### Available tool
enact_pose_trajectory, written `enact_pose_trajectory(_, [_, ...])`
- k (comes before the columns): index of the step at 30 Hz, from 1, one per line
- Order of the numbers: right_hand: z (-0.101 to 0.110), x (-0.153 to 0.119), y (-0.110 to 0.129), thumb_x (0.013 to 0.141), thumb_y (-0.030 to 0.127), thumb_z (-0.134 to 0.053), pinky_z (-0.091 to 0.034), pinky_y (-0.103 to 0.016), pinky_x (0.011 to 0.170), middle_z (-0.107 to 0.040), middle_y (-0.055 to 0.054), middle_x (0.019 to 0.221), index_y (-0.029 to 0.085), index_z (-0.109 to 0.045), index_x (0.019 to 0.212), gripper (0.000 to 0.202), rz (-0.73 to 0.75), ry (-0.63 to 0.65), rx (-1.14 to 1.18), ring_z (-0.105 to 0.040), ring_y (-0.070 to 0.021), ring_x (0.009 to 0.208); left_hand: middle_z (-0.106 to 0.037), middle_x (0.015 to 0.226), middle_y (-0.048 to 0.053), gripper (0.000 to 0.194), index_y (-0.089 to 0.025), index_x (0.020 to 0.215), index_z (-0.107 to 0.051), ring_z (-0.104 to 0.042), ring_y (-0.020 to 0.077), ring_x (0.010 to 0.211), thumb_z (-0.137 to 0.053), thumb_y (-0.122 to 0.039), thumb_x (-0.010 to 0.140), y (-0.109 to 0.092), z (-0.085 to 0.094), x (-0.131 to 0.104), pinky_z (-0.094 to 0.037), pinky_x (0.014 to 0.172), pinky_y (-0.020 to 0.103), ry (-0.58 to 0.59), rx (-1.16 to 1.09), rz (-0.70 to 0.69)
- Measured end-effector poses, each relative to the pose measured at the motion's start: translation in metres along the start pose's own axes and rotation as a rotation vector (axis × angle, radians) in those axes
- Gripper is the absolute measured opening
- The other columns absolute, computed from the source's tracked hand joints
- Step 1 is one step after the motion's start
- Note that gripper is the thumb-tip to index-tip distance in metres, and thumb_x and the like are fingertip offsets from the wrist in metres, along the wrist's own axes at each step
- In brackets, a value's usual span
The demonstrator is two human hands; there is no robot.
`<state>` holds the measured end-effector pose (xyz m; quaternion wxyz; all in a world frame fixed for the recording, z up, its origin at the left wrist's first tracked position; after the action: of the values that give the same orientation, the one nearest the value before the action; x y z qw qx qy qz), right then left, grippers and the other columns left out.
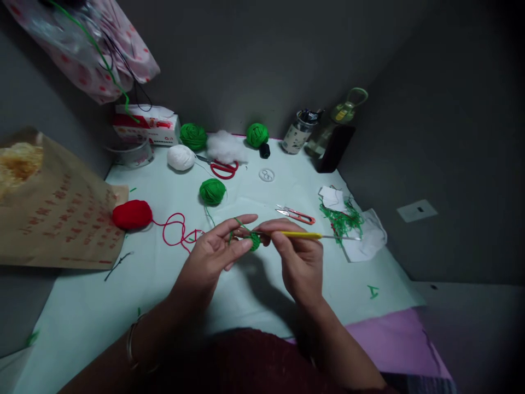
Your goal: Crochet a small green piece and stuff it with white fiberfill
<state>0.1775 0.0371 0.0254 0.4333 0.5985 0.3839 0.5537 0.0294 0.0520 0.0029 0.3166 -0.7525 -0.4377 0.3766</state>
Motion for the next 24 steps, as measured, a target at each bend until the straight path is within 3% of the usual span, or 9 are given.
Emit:
enact_pose_trajectory(3, [0.003,0.001,-0.008,0.098,0.03,-0.06,-0.055,-0.031,0.071,-0.074,-0.002,0.087,0.024,-0.075,0.096,0.016,-0.096,-0.027,0.143,-0.065,-0.0139,0.072,-0.064,0.088,0.003,0.035,-0.022,0.113,-0.078,-0.036,0.0069,0.058,-0.079,-0.026,0.078,0.0,0.001,-0.003,-0.026,0.048,0.021,-0.021,0.05,0.013])
enact_pose_trajectory(6, [0.004,0.002,-0.011,0.099,0.031,-0.058,-0.055,-0.031,0.072,-0.073,-0.001,0.087,0.024,-0.073,0.094,0.017,-0.128,-0.006,0.236,-0.066,-0.0131,0.072,-0.062,0.089,0.003,0.032,-0.023,0.109,-0.079,-0.05,0.0112,0.073,-0.08,-0.024,0.077,-0.003,0.004,-0.003,-0.037,0.059,0.021,-0.022,0.033,0.0])
enact_pose_trajectory(10, [0.004,0.0,-0.003,0.101,0.03,-0.054,-0.057,-0.032,0.073,-0.073,-0.002,0.088,0.023,-0.071,0.095,0.019,-0.081,0.011,0.147,-0.066,-0.0138,0.073,-0.06,0.086,0.003,0.033,-0.022,0.108,-0.08,-0.054,0.0144,0.082,-0.08,-0.023,0.076,-0.006,0.006,-0.003,-0.043,0.073,0.025,-0.04,0.062,-0.039])
enact_pose_trajectory(13, [0.002,-0.005,0.008,0.102,0.021,-0.05,-0.058,-0.033,0.075,-0.073,-0.003,0.093,0.024,-0.07,0.101,0.02,0.032,0.043,-0.067,-0.068,-0.0149,0.079,-0.057,0.081,0.001,0.036,-0.023,0.112,-0.079,-0.051,0.0124,0.075,-0.079,-0.022,0.076,-0.006,0.007,-0.005,-0.042,0.07,0.024,-0.099,0.154,-0.071])
enact_pose_trajectory(16, [-0.005,-0.011,0.02,0.098,0.01,-0.05,-0.058,-0.036,0.077,-0.073,-0.005,0.098,0.025,-0.067,0.111,0.026,0.285,0.099,-0.348,-0.069,-0.0177,0.087,-0.054,0.08,-0.002,0.033,-0.025,0.11,-0.079,-0.045,0.0098,0.067,-0.077,-0.02,0.077,-0.009,0.006,-0.008,-0.04,0.066,0.023,-0.175,0.296,-0.154])
enact_pose_trajectory(19, [-0.009,-0.016,0.024,0.095,0.006,-0.052,-0.057,-0.038,0.077,-0.074,-0.005,0.099,0.025,-0.065,0.116,0.032,0.437,0.103,-0.438,-0.069,-0.0193,0.09,-0.055,0.082,-0.002,0.033,-0.026,0.11,-0.079,-0.044,0.0096,0.066,-0.077,-0.019,0.078,-0.012,0.007,-0.01,-0.041,0.066,0.023,-0.195,0.348,-0.2])
enact_pose_trajectory(24, [0.001,-0.01,0.011,0.101,0.019,-0.048,-0.058,-0.037,0.074,-0.073,-0.004,0.095,0.024,-0.069,0.104,0.022,0.151,-0.043,-0.106,-0.069,-0.0174,0.081,-0.061,0.083,0.0,0.038,-0.025,0.117,-0.076,-0.046,0.0102,0.064,-0.078,-0.026,0.079,-0.01,0.007,-0.006,-0.042,0.065,0.025,-0.07,0.23,-0.104])
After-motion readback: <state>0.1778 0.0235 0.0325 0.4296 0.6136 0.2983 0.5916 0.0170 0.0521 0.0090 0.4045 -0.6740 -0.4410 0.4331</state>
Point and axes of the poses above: each hand's wrist, its own x-axis towards the middle knuckle, its own z-axis out of the back of the hand, y = z × x, the point moved 5 cm from there along x, towards the middle knuckle
